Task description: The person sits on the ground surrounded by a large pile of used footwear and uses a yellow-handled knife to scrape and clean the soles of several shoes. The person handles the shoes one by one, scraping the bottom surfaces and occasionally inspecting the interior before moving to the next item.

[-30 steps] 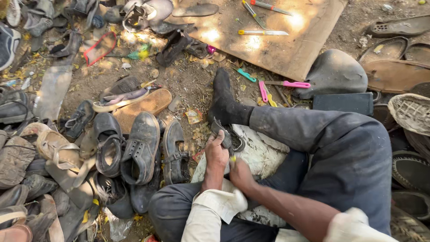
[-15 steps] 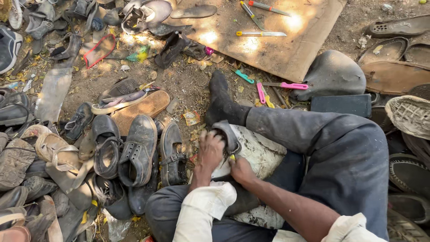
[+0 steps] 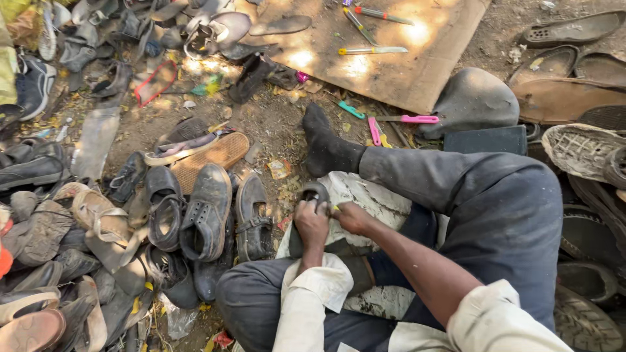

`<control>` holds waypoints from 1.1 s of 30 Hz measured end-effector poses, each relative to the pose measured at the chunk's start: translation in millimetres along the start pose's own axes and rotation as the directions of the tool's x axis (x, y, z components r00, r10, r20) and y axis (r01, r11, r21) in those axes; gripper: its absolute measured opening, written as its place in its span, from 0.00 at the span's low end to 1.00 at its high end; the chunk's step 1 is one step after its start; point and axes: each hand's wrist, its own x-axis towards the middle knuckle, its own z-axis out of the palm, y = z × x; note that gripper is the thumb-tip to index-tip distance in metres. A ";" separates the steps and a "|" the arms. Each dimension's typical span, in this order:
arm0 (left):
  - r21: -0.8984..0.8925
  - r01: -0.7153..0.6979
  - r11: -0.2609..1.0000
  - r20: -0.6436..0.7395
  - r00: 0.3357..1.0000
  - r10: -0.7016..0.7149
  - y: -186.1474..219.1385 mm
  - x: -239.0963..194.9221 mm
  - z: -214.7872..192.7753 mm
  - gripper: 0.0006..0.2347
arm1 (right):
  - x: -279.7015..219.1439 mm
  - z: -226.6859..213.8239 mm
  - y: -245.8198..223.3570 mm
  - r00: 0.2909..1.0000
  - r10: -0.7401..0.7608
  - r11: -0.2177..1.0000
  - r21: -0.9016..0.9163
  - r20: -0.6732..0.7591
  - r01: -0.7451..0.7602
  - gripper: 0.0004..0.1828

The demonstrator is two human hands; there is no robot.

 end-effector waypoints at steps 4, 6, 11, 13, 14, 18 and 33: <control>-0.084 0.002 0.996 -0.017 1.000 -0.004 -22.9 4.7 7.7 0.12 | 38.5 10.8 16.7 0.977 -0.211 0.964 -0.171 -0.032 0.203 0.20; -0.116 0.024 0.993 0.009 1.000 -0.023 -29.1 5.5 8.6 0.13 | 39.4 18.8 23.6 0.970 -0.234 0.956 -0.194 -0.058 0.219 0.18; -0.316 0.270 0.910 0.080 0.963 -0.258 -19.7 13.0 -10.8 0.13 | -32.5 48.3 26.0 0.993 -0.093 0.964 -0.258 -0.073 0.072 0.23; -0.413 0.361 0.836 0.134 0.932 -0.337 -14.3 10.6 -20.9 0.13 | -53.4 50.1 11.7 0.994 -0.028 0.975 -0.223 -0.109 0.003 0.21; -0.453 0.380 0.806 0.153 0.924 -0.350 -12.9 8.9 -22.8 0.12 | -52.4 49.0 3.3 0.993 -0.071 0.962 -0.269 -0.094 0.043 0.17; -0.442 0.436 0.784 0.204 0.900 -0.385 -25.2 10.9 -20.1 0.13 | -23.9 47.3 -33.5 0.989 -0.105 0.942 -0.328 -0.100 0.067 0.12; -0.827 0.410 0.386 0.244 0.878 -0.411 -8.5 16.7 -45.1 0.08 | -34.8 72.5 7.3 0.999 0.008 0.968 -0.252 0.047 0.004 0.21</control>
